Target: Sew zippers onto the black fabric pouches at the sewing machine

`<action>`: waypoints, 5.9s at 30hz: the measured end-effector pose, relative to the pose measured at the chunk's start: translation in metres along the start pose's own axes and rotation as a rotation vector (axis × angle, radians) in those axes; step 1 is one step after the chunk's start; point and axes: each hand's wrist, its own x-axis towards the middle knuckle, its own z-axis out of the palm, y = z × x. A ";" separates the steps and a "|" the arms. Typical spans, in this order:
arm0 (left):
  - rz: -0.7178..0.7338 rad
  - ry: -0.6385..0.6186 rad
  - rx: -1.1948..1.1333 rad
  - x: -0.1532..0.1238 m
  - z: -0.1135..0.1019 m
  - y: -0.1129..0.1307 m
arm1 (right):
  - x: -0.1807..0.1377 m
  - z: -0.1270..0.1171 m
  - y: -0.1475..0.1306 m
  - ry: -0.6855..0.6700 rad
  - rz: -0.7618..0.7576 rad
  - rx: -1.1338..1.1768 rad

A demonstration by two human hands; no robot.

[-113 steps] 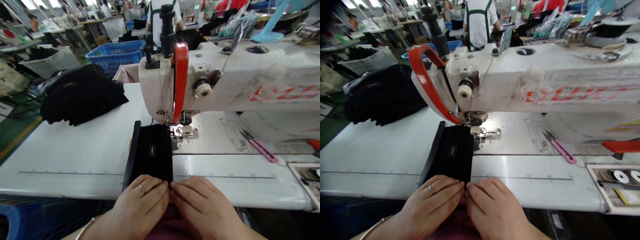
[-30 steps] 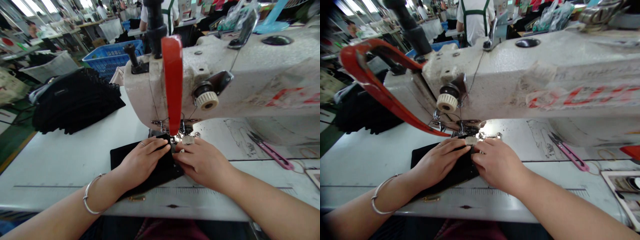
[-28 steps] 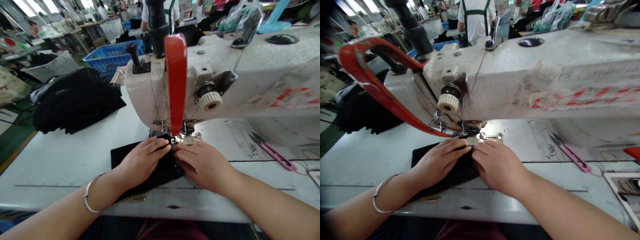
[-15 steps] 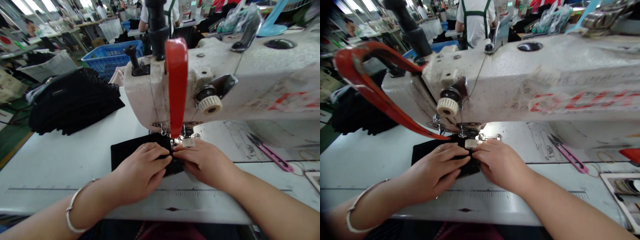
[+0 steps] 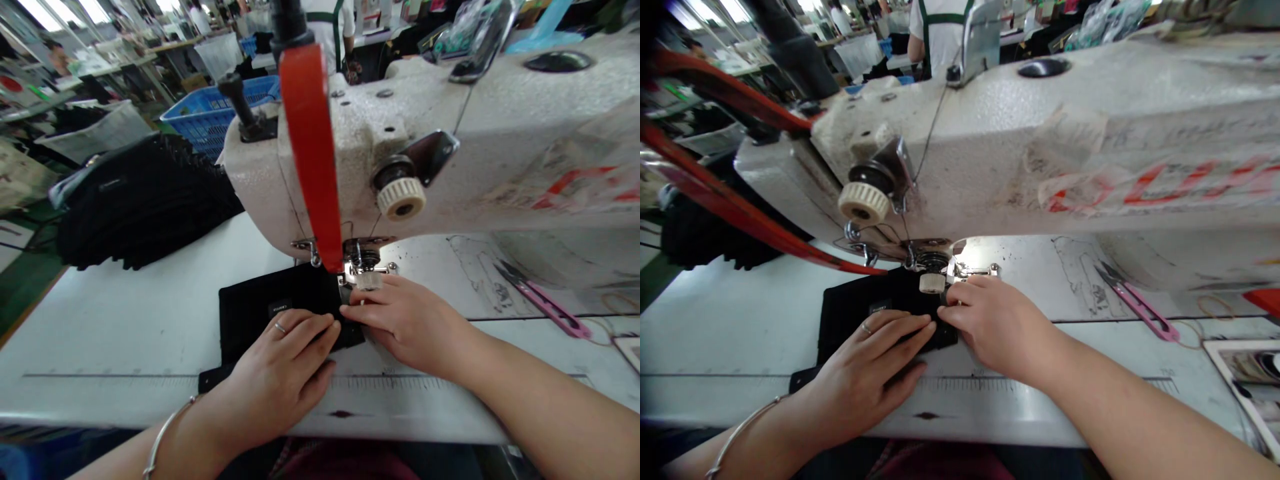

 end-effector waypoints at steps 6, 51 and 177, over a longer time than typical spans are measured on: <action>-0.018 0.025 -0.018 0.001 -0.001 -0.001 | 0.000 -0.014 0.002 0.009 0.095 0.183; 0.022 -0.001 0.109 0.002 -0.002 0.002 | 0.002 -0.006 -0.007 -0.167 0.011 -0.103; -0.045 0.328 0.011 0.049 0.030 -0.079 | 0.024 0.031 0.007 0.187 0.279 -0.180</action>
